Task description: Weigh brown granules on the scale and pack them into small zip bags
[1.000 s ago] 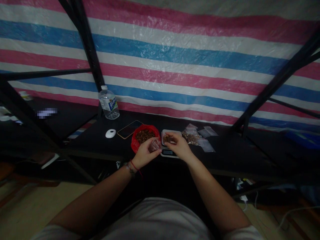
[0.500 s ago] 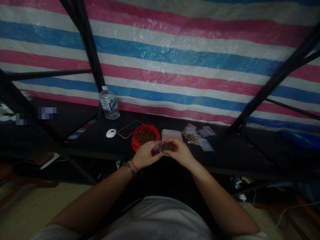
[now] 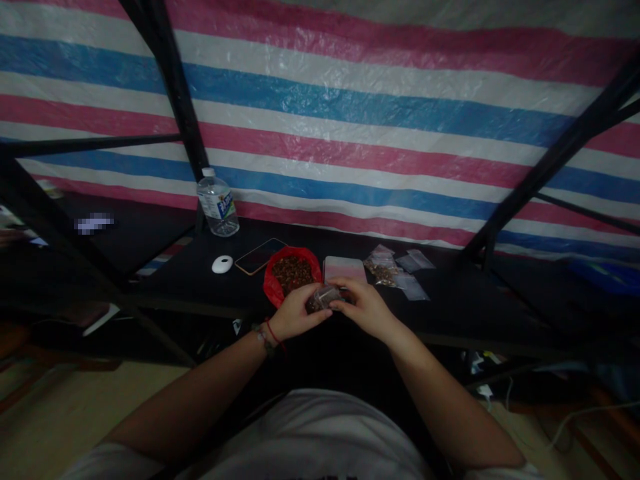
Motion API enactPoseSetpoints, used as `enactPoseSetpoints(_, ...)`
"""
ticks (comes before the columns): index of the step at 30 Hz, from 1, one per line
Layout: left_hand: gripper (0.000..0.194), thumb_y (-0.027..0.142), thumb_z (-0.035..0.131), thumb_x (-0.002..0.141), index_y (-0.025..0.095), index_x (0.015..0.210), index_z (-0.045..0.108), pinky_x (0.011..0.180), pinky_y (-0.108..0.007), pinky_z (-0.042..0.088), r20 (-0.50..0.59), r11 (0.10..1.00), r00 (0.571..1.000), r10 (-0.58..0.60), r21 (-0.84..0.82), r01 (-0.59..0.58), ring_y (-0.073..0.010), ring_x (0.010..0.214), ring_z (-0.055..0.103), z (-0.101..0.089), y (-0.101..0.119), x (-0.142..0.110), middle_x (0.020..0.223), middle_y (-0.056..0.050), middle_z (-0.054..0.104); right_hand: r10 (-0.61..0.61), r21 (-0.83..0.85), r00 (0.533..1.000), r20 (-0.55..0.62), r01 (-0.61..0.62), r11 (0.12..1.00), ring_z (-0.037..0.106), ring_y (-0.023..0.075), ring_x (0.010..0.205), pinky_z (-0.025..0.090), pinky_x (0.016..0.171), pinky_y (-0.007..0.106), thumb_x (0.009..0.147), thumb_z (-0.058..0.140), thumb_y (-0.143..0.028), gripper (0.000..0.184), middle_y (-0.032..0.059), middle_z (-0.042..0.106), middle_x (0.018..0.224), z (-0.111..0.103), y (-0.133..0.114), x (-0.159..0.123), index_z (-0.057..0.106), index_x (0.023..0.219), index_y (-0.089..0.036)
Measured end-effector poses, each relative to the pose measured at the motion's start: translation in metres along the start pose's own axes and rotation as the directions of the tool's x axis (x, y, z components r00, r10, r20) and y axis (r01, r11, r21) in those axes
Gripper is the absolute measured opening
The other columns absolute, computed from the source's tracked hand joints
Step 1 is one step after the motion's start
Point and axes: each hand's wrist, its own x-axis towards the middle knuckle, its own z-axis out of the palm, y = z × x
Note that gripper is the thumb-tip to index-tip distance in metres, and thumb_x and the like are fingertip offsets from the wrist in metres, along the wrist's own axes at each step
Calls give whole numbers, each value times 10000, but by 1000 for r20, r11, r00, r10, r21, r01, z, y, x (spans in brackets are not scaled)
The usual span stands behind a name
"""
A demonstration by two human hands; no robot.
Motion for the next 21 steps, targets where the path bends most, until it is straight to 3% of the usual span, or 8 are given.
enactPoseSetpoints(4, 482, 407, 645, 788, 138, 1177, 555, 904, -371, 484, -8, 991, 1000, 3, -137, -4, -244, 1008, 615, 2, -2, -2, 1126, -114, 641, -81, -89, 997, 3, 81, 993, 574, 207, 1149, 433, 1020, 414, 837, 603, -201, 400, 45, 622, 1238, -2, -8, -2, 587, 1227, -287)
enactPoseSetpoints(11, 504, 465, 631, 784, 142, 1162, 547, 897, -376, 476, -70, 978, 995, -73, -202, 57, -240, 999, 606, 1, -2, -3, 1107, -110, 636, -96, -125, 994, -56, 89, 988, 579, 209, 1106, 488, 947, 393, 832, 593, -187, 408, 68, 605, 1210, -6, -7, -4, 581, 1229, -281)
enactPoseSetpoints(15, 498, 471, 632, 784, 155, 1159, 547, 889, -378, 472, -78, 969, 992, -96, -234, 76, -230, 966, 609, -1, -4, -1, 1074, -103, 642, -117, -184, 993, 0, 115, 976, 550, 212, 1091, 505, 909, 385, 767, 583, -91, 567, 79, 560, 1175, -10, -9, -2, 524, 1297, -284)
enactPoseSetpoints(18, 497, 472, 633, 790, 157, 1164, 546, 861, -359, 479, -60, 937, 991, -122, -336, 95, -212, 920, 616, 0, -7, 0, 1010, -89, 653, -55, -194, 998, -30, 49, 980, 559, 198, 1019, 541, 815, 342, 736, 556, -71, 572, 77, 533, 1100, -11, 3, 2, 546, 1271, -275)
enactPoseSetpoints(21, 511, 488, 626, 795, 148, 1168, 544, 837, -333, 483, -50, 885, 984, -171, -447, 131, -201, 918, 613, 2, -11, 1, 1015, -98, 648, 25, -153, 982, -189, -54, 987, 567, 188, 970, 551, 753, 316, 700, 588, -109, 473, 86, 515, 1120, -11, 33, 14, 592, 1160, -222)
